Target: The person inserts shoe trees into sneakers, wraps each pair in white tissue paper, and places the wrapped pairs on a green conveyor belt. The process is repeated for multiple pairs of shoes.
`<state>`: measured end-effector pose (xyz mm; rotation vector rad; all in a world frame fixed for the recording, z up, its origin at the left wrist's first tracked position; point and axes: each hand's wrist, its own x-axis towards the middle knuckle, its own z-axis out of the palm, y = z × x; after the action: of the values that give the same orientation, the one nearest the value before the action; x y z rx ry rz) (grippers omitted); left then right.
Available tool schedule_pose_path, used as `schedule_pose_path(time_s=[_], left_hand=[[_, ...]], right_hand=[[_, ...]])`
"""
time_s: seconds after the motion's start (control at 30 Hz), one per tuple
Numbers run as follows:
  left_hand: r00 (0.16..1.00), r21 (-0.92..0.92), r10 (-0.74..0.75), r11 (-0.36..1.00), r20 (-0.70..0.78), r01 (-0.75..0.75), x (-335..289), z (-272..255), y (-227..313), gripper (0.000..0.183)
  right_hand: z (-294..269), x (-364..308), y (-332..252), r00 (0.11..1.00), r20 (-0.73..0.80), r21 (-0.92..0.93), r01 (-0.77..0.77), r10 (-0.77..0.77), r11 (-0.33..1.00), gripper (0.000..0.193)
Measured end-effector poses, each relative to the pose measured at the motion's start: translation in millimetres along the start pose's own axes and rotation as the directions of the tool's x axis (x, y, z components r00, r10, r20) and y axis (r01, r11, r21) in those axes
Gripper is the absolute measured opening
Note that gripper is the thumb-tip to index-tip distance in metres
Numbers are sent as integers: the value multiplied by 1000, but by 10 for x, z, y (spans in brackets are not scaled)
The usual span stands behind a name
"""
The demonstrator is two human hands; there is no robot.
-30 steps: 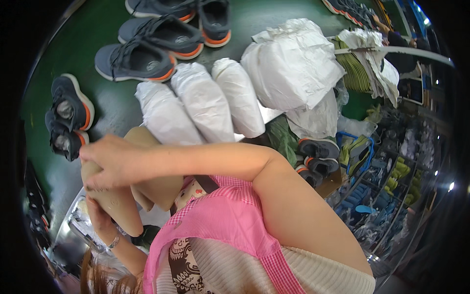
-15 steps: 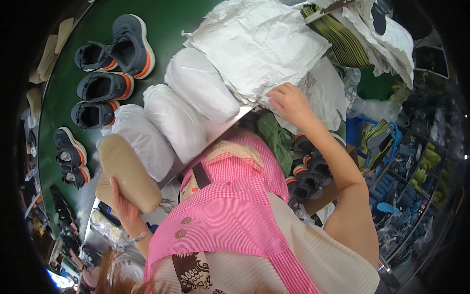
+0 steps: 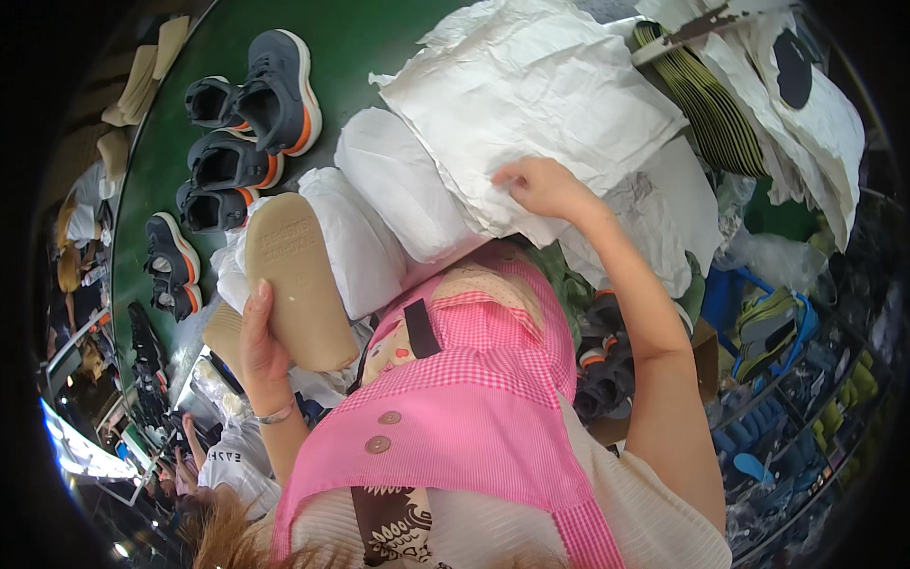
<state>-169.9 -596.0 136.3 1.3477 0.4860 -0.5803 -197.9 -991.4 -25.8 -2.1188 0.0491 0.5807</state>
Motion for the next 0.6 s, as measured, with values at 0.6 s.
schedule_pose_path(time_s=[0.6], left_hand=[[995, -113, -54, 992, 85, 63, 368, -302, 98, 36]], right_hand=[[225, 1692, -1249, 804, -540, -321, -469, 248, 823, 62]])
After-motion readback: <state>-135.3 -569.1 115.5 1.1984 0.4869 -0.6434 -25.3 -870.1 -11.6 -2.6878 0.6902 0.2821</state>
